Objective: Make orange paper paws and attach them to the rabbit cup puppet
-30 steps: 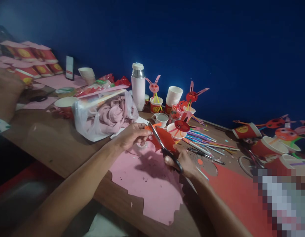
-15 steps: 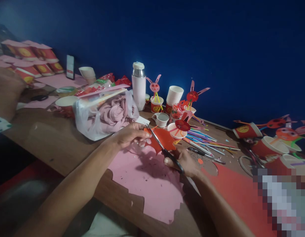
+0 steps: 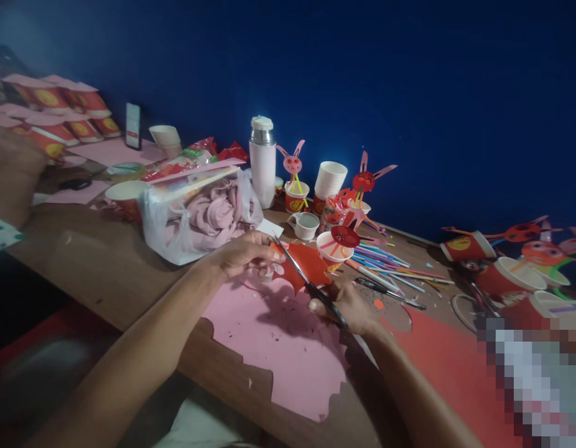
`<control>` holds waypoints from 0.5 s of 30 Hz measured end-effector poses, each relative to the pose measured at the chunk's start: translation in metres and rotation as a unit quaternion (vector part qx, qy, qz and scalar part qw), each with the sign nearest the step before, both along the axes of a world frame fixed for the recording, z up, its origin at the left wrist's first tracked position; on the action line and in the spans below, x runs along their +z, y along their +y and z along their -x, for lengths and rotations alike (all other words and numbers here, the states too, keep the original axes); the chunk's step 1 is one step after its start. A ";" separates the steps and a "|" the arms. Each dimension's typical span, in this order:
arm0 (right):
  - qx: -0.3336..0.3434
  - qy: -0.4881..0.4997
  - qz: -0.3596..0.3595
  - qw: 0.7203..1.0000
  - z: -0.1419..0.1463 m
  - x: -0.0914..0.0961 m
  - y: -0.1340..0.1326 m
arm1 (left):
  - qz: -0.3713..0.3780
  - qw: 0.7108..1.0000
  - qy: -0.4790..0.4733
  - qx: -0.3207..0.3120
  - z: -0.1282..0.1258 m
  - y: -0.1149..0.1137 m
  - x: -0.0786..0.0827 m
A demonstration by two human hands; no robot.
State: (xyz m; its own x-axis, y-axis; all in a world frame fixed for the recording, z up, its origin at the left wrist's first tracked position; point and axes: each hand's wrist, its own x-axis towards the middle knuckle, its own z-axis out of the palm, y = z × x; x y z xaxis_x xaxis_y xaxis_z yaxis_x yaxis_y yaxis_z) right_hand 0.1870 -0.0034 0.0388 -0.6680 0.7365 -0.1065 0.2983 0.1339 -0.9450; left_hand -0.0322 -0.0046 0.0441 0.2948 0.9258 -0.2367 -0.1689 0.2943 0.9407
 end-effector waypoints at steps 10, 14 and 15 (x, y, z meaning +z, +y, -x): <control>-0.012 0.015 -0.020 1.000 0.003 -0.004 -0.001 | -0.013 0.999 -0.035 -0.029 -0.001 -0.001 0.005; -0.040 0.033 -0.039 0.998 0.006 -0.005 -0.004 | -0.033 0.997 -0.066 0.002 -0.005 0.000 0.001; -0.046 0.035 -0.041 0.998 0.007 -0.005 -0.005 | -0.041 0.997 -0.066 0.011 -0.005 0.000 0.000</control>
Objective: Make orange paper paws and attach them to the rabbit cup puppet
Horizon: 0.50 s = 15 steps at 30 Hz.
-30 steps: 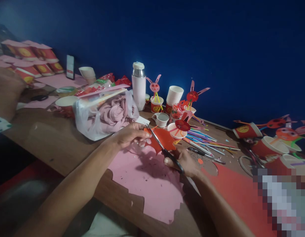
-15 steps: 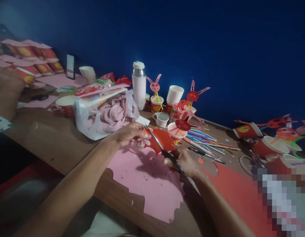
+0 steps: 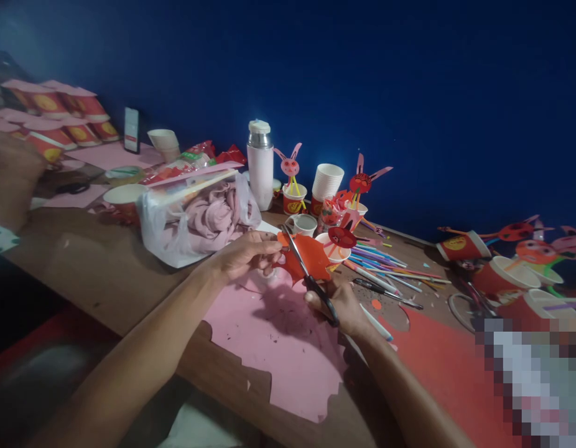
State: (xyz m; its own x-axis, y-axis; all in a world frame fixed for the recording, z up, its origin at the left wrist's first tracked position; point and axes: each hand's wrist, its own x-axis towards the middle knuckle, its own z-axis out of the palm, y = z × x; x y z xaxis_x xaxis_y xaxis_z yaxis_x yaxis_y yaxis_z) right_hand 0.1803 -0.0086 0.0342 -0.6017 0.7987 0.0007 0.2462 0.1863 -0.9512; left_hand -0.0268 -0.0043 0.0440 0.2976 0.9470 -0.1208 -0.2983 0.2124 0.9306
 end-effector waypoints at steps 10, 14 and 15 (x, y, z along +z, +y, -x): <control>-0.018 0.027 0.038 0.999 0.000 -0.014 -0.001 | -0.013 0.995 0.016 0.097 -0.005 0.000 0.000; 0.001 0.048 0.053 0.997 -0.003 -0.023 0.000 | -0.021 0.994 0.042 0.102 -0.003 0.000 0.002; 0.006 0.054 0.053 0.997 -0.003 -0.024 0.000 | -0.024 0.993 0.050 0.102 -0.003 0.000 0.002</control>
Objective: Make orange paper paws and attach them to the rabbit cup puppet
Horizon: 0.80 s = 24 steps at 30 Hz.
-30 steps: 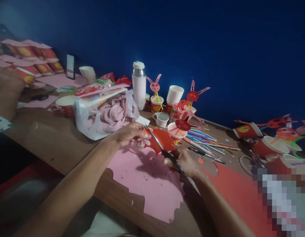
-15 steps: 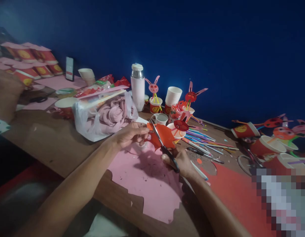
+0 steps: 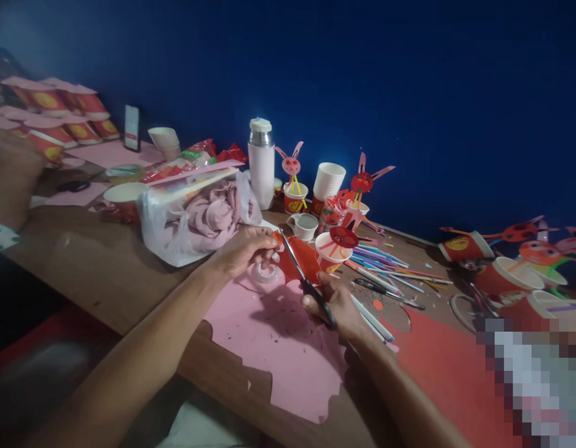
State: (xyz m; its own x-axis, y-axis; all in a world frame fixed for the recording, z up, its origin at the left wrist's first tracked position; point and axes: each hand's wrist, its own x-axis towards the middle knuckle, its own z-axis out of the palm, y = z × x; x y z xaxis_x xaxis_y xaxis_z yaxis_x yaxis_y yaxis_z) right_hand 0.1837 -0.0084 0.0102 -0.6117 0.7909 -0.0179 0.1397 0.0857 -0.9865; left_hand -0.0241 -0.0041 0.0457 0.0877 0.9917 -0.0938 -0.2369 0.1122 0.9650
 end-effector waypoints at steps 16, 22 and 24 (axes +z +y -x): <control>0.016 -0.019 -0.010 1.000 0.000 0.005 -0.001 | 0.012 0.999 0.027 -0.024 0.004 -0.001 0.005; 0.014 -0.024 0.004 1.000 0.000 0.006 0.000 | -0.010 0.999 0.027 -0.045 0.008 -0.001 0.004; 0.009 -0.029 0.004 1.000 0.000 0.007 0.000 | -0.014 0.998 0.027 -0.053 0.008 -0.002 0.004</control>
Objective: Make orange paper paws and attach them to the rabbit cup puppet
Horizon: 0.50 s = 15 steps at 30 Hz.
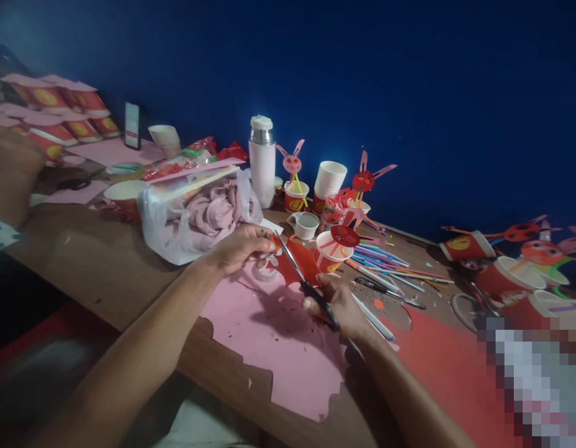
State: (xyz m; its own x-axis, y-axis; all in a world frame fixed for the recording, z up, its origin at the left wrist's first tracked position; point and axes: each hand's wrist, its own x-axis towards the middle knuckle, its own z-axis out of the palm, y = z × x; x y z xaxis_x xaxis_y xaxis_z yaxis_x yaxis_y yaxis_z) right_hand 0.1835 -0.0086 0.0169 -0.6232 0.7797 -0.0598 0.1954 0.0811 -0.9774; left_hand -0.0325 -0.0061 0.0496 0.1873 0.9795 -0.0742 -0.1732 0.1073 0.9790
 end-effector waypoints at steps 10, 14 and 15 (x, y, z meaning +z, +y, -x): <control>0.000 -0.011 -0.008 1.000 0.000 0.002 0.000 | -0.002 1.000 0.014 -0.013 0.003 0.000 0.001; 0.005 -0.020 -0.010 1.000 -0.001 0.003 0.001 | -0.005 1.000 0.012 -0.017 0.004 0.000 0.000; 0.003 -0.025 -0.011 1.000 -0.001 0.004 0.001 | -0.003 1.000 0.011 -0.017 0.004 0.000 0.000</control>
State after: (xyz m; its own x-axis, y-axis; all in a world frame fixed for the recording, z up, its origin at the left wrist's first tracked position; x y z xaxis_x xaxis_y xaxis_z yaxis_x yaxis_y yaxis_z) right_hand 0.1844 -0.0078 0.0204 -0.6241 0.7779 -0.0739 0.2434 0.1036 -0.9644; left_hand -0.0365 -0.0058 0.0498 0.2195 0.9729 -0.0728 -0.1484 0.1070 0.9831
